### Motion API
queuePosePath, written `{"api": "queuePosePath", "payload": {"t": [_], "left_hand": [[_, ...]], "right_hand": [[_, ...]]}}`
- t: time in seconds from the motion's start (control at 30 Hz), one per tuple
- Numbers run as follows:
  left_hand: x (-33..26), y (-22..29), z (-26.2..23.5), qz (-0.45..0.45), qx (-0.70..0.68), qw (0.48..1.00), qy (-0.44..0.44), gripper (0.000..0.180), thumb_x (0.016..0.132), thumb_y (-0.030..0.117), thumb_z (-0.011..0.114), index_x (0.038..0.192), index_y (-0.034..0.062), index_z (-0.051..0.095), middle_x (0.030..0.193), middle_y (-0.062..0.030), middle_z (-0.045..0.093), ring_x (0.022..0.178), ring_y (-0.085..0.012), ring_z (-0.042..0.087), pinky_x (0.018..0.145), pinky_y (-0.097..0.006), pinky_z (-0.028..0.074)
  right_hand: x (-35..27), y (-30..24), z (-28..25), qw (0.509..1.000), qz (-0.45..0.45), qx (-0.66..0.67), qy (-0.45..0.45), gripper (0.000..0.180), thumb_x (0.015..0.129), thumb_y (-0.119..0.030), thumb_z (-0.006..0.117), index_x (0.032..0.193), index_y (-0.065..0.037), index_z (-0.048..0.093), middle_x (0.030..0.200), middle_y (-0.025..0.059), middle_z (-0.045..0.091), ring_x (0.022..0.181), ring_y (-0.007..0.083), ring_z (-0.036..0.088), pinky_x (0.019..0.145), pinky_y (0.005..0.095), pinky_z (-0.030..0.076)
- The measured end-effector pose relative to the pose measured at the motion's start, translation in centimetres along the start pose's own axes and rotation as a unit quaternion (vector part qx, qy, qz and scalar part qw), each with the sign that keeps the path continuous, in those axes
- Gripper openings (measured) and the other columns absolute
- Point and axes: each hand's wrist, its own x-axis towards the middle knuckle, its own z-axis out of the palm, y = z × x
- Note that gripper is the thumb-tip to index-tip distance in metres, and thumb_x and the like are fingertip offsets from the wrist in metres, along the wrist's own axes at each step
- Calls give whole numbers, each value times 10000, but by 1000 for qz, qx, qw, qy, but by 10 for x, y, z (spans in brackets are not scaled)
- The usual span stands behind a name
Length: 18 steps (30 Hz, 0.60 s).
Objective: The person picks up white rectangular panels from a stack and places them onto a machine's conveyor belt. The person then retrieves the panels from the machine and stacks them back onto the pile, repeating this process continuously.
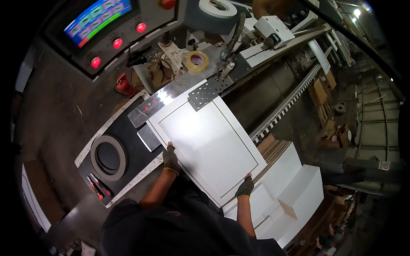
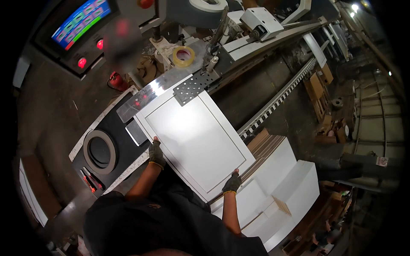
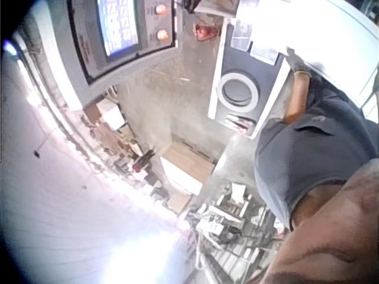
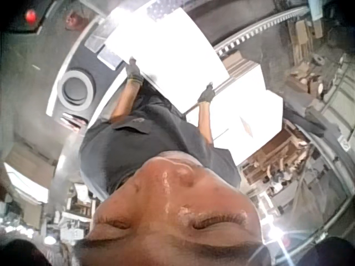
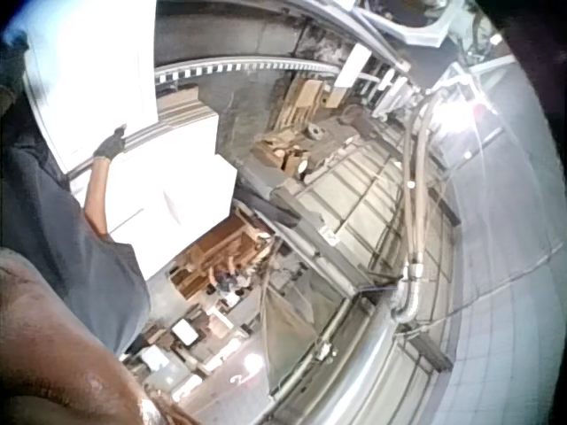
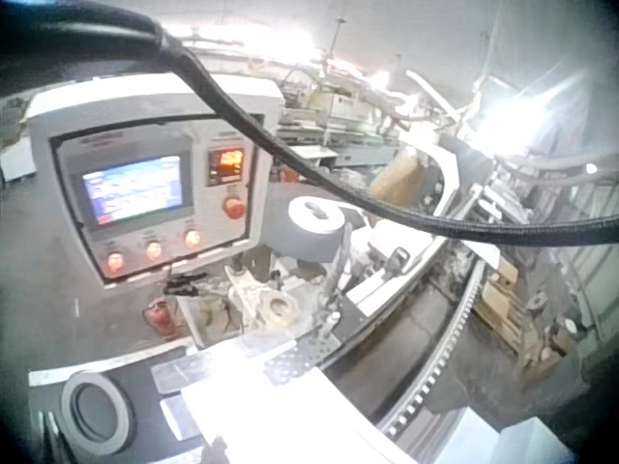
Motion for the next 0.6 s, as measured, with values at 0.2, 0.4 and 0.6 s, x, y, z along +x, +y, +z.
{"api": "queuePosePath", "payload": {"t": [0.2, 0.4, 0.6], "left_hand": [[3, -3, 32, 40, 37, 994, 95, 451, 939, 559, 643, 979, 112, 599, 821, 41, 481, 793, -112, 422, 740, -325, 411], [2, 8, 85, 6, -5, 994, 109, 419, 960, 526, 619, 933, 109, 597, 716, 36, 472, 606, -116, 402, 578, -333, 393], [3, 7, 124, 11, -13, 1000, 24, 593, 1002, 506, 539, 1304, -4, 554, 1252, -134, 611, 1084, -263, 598, 952, -432, 494]], "right_hand": [[23, -14, 3, 1000, 0, 23, 16, 460, 924, -535, 667, 775, -112, 560, 826, -7, 549, 839, 152, 483, 823, 355, 433], [49, -49, 10, 997, 15, -39, 62, 486, 921, -527, 668, 785, -70, 571, 789, 12, 539, 778, 158, 449, 746, 365, 419], [81, -76, 11, 999, -1, -17, 27, 492, 926, -510, 668, 866, -23, 640, 810, 52, 615, 781, 185, 526, 759, 375, 446]]}}
